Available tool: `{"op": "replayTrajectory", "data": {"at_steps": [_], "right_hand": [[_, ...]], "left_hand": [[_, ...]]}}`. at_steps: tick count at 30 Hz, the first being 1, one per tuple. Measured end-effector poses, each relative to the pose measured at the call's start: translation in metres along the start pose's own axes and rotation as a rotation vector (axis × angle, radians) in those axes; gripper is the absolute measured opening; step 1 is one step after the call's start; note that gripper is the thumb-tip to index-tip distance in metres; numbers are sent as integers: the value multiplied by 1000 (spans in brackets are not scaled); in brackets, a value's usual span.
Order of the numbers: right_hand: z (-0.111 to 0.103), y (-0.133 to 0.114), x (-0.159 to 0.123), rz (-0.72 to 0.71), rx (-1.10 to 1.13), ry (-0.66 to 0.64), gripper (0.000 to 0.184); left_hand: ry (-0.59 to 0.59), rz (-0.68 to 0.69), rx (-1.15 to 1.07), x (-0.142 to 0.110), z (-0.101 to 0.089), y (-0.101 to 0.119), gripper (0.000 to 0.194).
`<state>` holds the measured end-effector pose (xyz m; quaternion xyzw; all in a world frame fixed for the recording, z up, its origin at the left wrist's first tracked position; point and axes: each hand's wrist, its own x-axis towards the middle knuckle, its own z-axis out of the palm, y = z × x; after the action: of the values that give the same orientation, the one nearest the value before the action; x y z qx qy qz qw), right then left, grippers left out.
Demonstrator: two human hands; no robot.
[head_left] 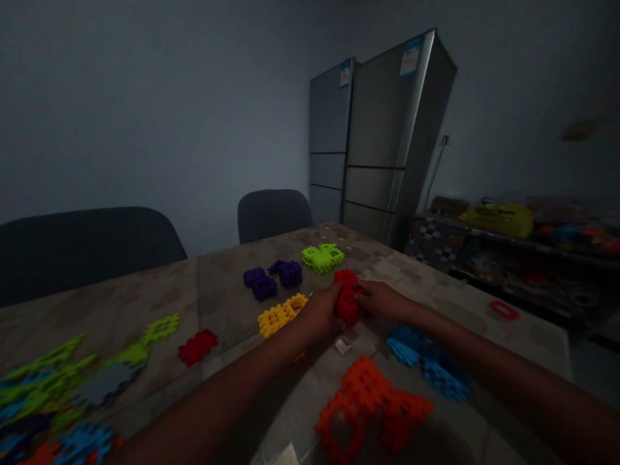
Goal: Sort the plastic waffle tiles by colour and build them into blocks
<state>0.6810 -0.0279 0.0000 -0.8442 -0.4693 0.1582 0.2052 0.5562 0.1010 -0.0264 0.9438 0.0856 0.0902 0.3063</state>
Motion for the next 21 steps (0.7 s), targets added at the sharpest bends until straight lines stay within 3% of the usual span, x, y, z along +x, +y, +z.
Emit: {"op": "replayTrajectory", "data": {"at_steps": [3, 7, 11, 13, 17, 21], "right_hand": [[-1, -2, 0, -37, -41, 20, 21], [0, -3, 3, -87, -94, 28, 25], [-7, -1, 1, -174, -127, 9, 31], [-15, 1, -2, -291, -142, -32, 47], [-24, -1, -2, -547, -307, -166, 86], [-19, -8, 9, -578, -478, -239, 94]], "left_hand": [[33, -33, -5, -2, 0, 3, 66], [42, -62, 13, -2, 2, 7, 41], [49, -52, 5, -4, -7, 12, 58], [54, -22, -6, -9, -17, 14, 63], [120, -6, -5, -23, -38, 12, 52], [111, -77, 31, -38, -44, 3, 43]]}}
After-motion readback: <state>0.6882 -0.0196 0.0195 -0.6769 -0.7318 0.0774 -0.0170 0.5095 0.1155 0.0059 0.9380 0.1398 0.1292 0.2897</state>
